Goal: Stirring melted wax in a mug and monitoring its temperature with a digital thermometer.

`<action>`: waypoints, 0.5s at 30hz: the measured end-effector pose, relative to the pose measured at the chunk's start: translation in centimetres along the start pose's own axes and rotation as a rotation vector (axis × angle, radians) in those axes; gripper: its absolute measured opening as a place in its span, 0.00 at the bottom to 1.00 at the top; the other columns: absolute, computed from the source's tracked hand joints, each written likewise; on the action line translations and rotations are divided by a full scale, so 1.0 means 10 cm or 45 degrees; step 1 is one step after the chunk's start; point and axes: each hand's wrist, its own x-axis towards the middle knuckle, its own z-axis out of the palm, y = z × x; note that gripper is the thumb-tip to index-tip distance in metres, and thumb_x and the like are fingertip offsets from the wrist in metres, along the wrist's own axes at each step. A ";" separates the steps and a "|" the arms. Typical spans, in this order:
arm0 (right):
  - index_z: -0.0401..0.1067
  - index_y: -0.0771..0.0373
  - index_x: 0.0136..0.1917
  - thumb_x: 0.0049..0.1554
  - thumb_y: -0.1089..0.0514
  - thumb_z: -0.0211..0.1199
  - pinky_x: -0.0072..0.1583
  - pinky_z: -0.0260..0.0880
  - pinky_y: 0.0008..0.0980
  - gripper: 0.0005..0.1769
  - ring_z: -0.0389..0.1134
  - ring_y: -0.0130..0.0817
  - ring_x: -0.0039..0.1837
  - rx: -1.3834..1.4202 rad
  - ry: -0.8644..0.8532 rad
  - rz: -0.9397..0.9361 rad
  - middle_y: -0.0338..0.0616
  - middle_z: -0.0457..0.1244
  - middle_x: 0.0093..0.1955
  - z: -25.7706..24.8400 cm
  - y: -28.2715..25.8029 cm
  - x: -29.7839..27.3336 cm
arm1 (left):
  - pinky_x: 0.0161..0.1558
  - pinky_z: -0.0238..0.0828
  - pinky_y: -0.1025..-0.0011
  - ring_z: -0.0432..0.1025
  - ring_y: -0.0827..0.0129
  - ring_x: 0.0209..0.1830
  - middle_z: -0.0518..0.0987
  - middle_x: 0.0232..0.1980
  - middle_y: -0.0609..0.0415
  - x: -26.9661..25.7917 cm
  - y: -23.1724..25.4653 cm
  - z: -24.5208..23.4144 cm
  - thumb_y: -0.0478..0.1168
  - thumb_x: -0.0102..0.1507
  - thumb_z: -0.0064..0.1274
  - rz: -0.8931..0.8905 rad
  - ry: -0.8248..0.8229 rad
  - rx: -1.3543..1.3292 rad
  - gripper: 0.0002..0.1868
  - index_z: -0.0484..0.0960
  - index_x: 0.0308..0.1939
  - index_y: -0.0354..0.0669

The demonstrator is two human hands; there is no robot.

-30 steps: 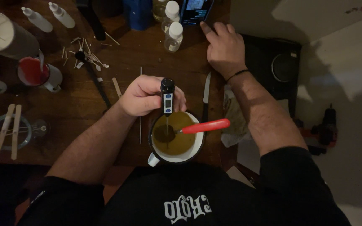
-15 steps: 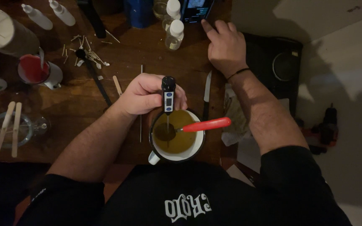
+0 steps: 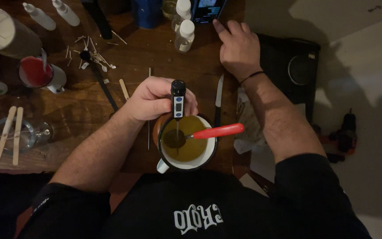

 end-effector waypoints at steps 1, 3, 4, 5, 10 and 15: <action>0.71 0.54 0.73 0.52 0.61 0.59 0.38 0.67 0.44 0.34 0.62 0.46 0.49 -0.009 0.035 -0.019 0.43 0.62 0.53 0.00 0.00 -0.01 | 0.50 0.79 0.54 0.78 0.50 0.42 0.78 0.38 0.48 0.00 0.00 0.00 0.51 0.72 0.51 0.012 -0.003 -0.016 0.19 0.78 0.45 0.34; 0.71 0.54 0.73 0.51 0.61 0.58 0.37 0.67 0.45 0.34 0.62 0.46 0.49 -0.006 0.031 -0.011 0.43 0.62 0.52 -0.01 -0.01 0.00 | 0.50 0.80 0.54 0.78 0.51 0.42 0.79 0.39 0.47 0.00 -0.01 0.01 0.51 0.72 0.51 0.013 -0.006 -0.029 0.19 0.78 0.45 0.34; 0.71 0.54 0.73 0.51 0.61 0.58 0.36 0.67 0.45 0.34 0.62 0.46 0.48 -0.004 0.028 -0.002 0.43 0.62 0.52 -0.01 -0.01 0.00 | 0.51 0.80 0.53 0.78 0.51 0.42 0.79 0.39 0.47 0.00 -0.01 0.01 0.50 0.72 0.51 0.013 -0.010 -0.043 0.20 0.79 0.45 0.33; 0.71 0.54 0.73 0.51 0.61 0.58 0.36 0.67 0.45 0.34 0.62 0.46 0.48 -0.003 0.027 -0.002 0.43 0.62 0.52 -0.02 -0.01 0.00 | 0.51 0.80 0.53 0.78 0.51 0.42 0.79 0.39 0.47 0.00 -0.01 0.01 0.50 0.72 0.51 0.013 -0.009 -0.043 0.20 0.79 0.45 0.33; 0.71 0.54 0.72 0.51 0.61 0.59 0.38 0.67 0.45 0.34 0.62 0.46 0.48 -0.016 0.042 -0.006 0.43 0.62 0.50 0.00 -0.01 -0.01 | 0.50 0.81 0.54 0.77 0.53 0.41 0.79 0.39 0.48 0.03 0.02 0.02 0.50 0.72 0.51 0.015 -0.025 -0.055 0.19 0.78 0.43 0.34; 0.72 0.53 0.71 0.50 0.60 0.60 0.37 0.65 0.44 0.34 0.63 0.46 0.46 -0.011 0.157 -0.061 0.42 0.62 0.47 -0.07 -0.01 -0.01 | 0.51 0.79 0.55 0.78 0.51 0.42 0.79 0.41 0.43 -0.01 0.02 0.01 0.51 0.72 0.50 -0.008 -0.011 -0.016 0.20 0.79 0.44 0.33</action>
